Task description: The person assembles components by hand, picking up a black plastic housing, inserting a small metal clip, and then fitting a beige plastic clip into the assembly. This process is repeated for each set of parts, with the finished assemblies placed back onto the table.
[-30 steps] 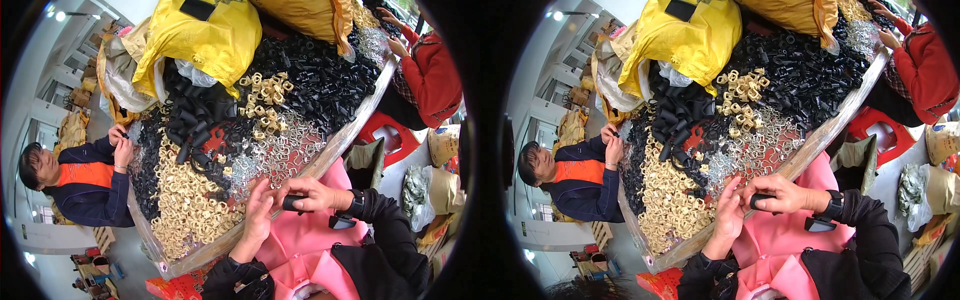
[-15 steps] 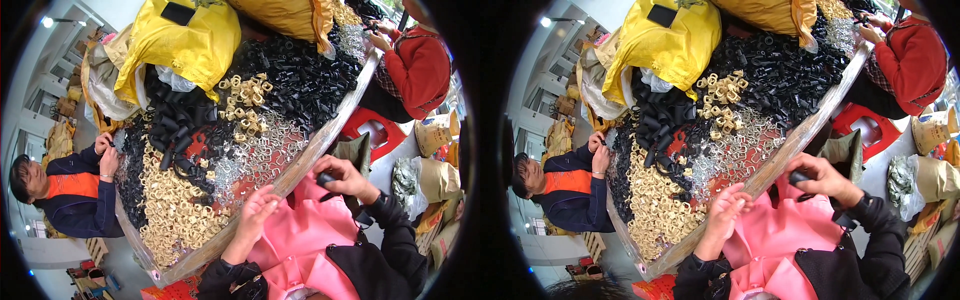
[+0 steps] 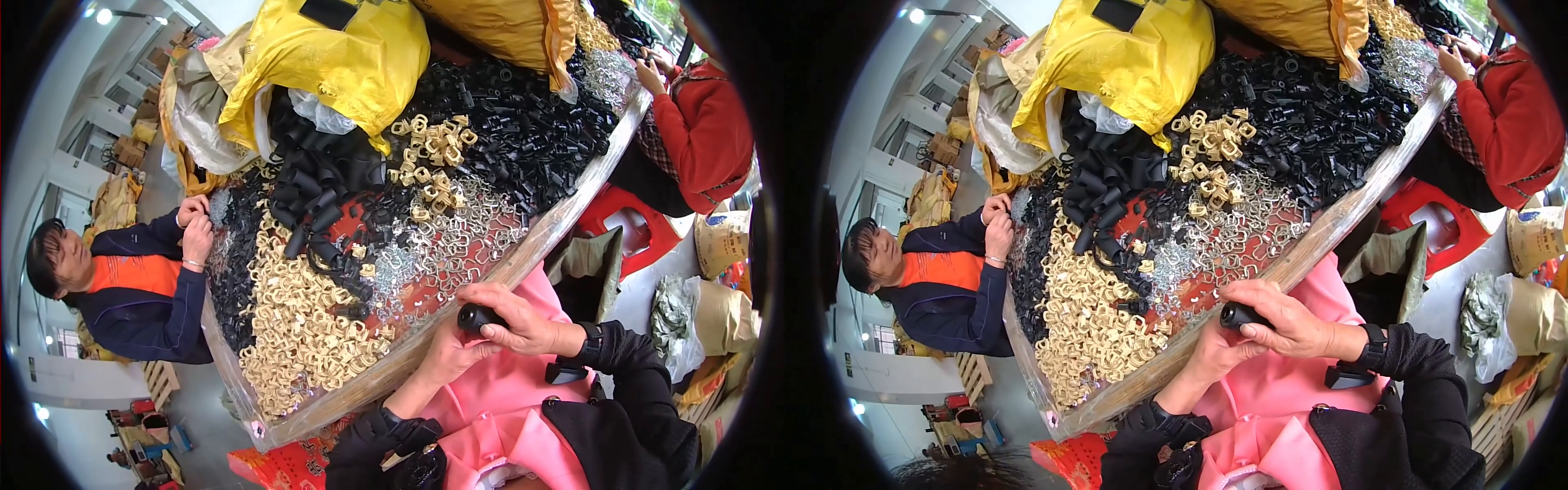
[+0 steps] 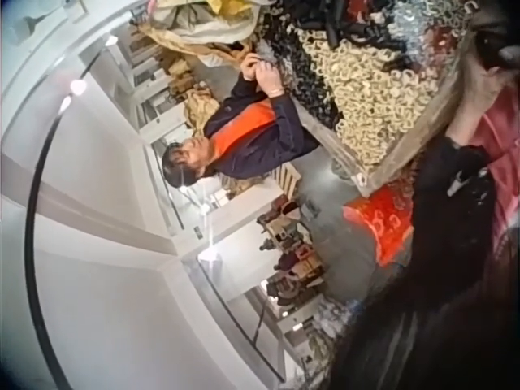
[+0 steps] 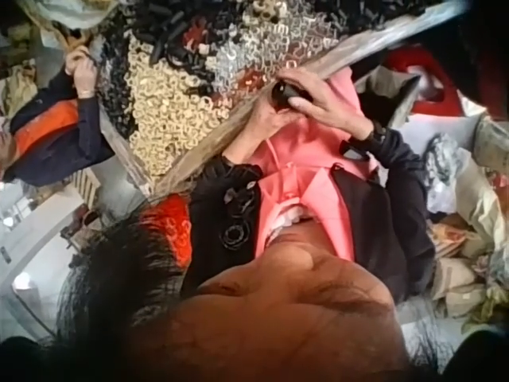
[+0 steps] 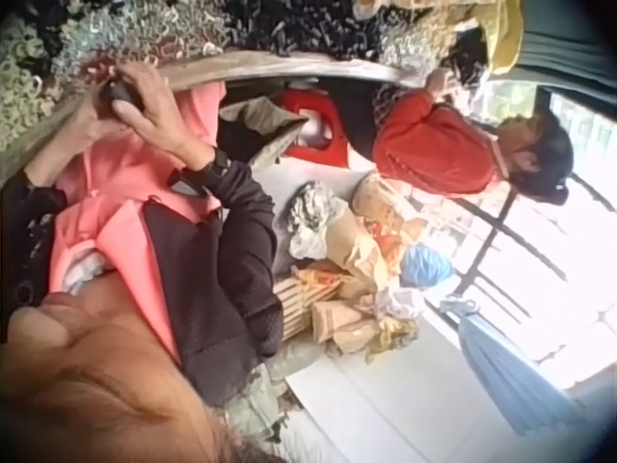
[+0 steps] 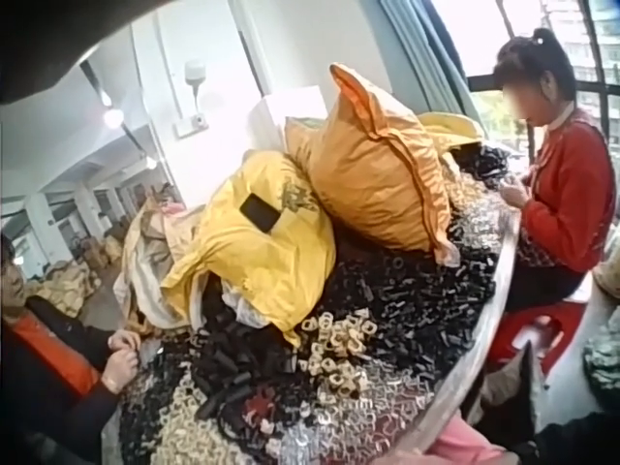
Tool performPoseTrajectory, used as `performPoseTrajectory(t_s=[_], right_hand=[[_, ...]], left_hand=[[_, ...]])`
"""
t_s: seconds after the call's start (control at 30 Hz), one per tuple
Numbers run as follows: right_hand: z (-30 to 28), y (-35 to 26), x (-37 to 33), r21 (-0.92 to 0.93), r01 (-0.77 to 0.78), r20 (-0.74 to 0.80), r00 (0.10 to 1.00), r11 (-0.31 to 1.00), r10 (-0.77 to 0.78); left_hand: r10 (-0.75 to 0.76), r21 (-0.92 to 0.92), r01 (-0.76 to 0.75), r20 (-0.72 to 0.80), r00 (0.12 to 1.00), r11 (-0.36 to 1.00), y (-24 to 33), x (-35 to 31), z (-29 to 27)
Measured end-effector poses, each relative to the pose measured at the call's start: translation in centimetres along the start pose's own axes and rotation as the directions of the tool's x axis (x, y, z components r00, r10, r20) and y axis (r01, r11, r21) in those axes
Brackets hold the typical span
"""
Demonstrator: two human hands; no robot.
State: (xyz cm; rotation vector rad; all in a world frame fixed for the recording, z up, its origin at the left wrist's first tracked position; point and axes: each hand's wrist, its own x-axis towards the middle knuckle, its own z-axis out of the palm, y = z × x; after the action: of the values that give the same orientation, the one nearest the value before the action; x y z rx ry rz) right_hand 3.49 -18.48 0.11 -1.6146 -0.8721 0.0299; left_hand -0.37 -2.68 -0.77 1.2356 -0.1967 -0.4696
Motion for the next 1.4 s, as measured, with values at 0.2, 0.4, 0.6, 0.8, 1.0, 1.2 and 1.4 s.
performPoseTrajectory(t_s=[0.2, 0.4, 0.6, 0.8, 1.0, 1.2, 1.4], right_hand=[[-1.3, -0.4, 0.6, 0.019, -0.138, 0.189, 0.973, 0.99, 0.132], [-1.2, -0.5, 0.2, 0.1, -0.265, 0.194, 0.951, 0.959, 0.243], [-0.8, 0.2, -0.4, 0.276, -0.275, 0.163, 0.958, 0.921, 0.238], [-0.7, 0.1, -0.5, 0.329, -0.379, 0.221, 0.922, 0.865, 0.319], [-0.6, 0.3, -0.5, 0.262, -0.339, 0.224, 0.932, 0.904, 0.285], [-1.2, -0.4, -0.6, 0.15, -0.258, 0.155, 0.96, 0.954, 0.235], [-7.6, 0.6, -3.7, -0.135, -0.336, 0.21, 0.91, 0.932, 0.358]], left_hand=[[0.023, 0.128, -0.016, -0.056, 0.998, 0.992, 0.4, -0.3, -0.5], [0.057, 0.334, -0.042, -0.035, 0.998, 0.942, 0.3, -0.7, -0.9], [0.077, 0.533, -0.075, 0.019, 0.997, 0.843, 1.4, -0.9, -0.6], [-0.016, 0.447, 0.019, -0.01, 1.0, 0.894, 1.1, -1.2, -0.7], [0.038, 0.545, -0.048, 0.029, 0.999, 0.837, 1.2, -1.3, -1.1], [0.048, 0.559, -0.063, 0.042, 0.998, 0.827, 1.4, -0.9, -0.6], [0.019, 0.301, 0.032, -0.165, 0.986, 0.953, 3.0, -2.5, -1.8]])
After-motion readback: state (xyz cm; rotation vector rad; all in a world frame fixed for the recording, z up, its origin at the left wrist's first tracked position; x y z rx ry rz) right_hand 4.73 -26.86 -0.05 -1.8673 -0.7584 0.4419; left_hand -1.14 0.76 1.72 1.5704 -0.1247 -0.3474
